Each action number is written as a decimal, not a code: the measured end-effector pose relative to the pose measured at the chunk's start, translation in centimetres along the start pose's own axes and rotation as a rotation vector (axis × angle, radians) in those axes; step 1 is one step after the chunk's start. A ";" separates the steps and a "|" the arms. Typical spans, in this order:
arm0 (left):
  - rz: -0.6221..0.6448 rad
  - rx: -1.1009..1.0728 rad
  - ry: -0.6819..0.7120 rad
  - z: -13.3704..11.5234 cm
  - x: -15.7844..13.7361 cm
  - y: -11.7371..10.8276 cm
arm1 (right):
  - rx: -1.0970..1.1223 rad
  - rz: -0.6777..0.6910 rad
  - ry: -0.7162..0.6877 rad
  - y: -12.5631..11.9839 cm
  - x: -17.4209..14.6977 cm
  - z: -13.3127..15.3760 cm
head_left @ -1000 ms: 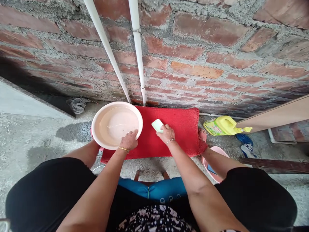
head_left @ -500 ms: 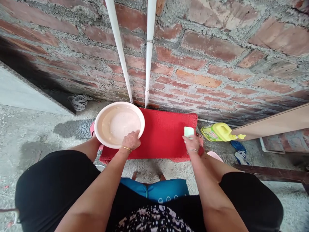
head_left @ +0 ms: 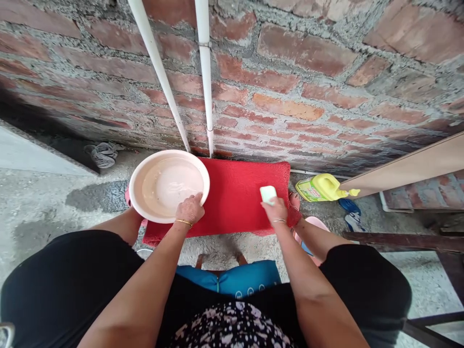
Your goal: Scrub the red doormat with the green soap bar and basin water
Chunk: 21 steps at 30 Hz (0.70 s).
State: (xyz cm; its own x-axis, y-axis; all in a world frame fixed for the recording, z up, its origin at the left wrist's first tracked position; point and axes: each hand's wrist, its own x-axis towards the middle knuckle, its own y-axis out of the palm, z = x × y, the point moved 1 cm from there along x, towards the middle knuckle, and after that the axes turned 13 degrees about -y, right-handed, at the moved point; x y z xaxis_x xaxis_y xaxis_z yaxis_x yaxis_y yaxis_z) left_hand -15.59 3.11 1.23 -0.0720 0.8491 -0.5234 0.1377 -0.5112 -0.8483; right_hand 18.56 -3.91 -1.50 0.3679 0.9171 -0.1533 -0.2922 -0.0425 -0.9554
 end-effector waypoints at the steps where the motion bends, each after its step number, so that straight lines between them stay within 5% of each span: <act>1: -0.002 -0.008 0.004 0.0 -0.1 -0.1 | -0.003 -0.015 0.168 -1.3 0.0 -2.9; 3: -0.008 -0.019 0.010 0.0 -0.2 -0.2 | -0.035 -0.085 0.385 -3.4 -0.2 -6.4; 5: -0.012 -0.020 0.011 0.0 -0.3 -0.3 | -0.048 -0.140 0.380 -4.0 -0.5 -5.9; 8: -0.002 -0.008 0.008 0.1 -0.4 -0.5 | -0.005 -0.128 0.084 -1.6 -1.4 1.3; 12: 0.006 0.014 -0.007 0.0 -0.4 -0.5 | -0.005 0.136 -0.463 3.8 -3.4 13.5; 14: 0.004 0.021 -0.013 0.0 -0.4 -0.5 | -0.017 0.204 -0.571 5.1 -3.7 15.9; 17: -0.002 0.027 -0.016 -0.1 -0.2 -0.3 | -0.010 0.177 -0.507 4.5 -3.0 12.4; 21: -0.007 0.010 -0.008 -0.2 -0.2 -0.1 | -0.005 0.023 -0.030 0.4 -2.1 -0.2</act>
State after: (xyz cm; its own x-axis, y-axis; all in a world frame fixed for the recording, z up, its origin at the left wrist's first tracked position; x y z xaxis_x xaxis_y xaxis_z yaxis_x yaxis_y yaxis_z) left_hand -15.43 3.04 1.43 -0.0809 0.8515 -0.5181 0.1270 -0.5068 -0.8527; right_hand 17.81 -5.95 -1.61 0.3344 0.9274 -0.1677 -0.2962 -0.0655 -0.9529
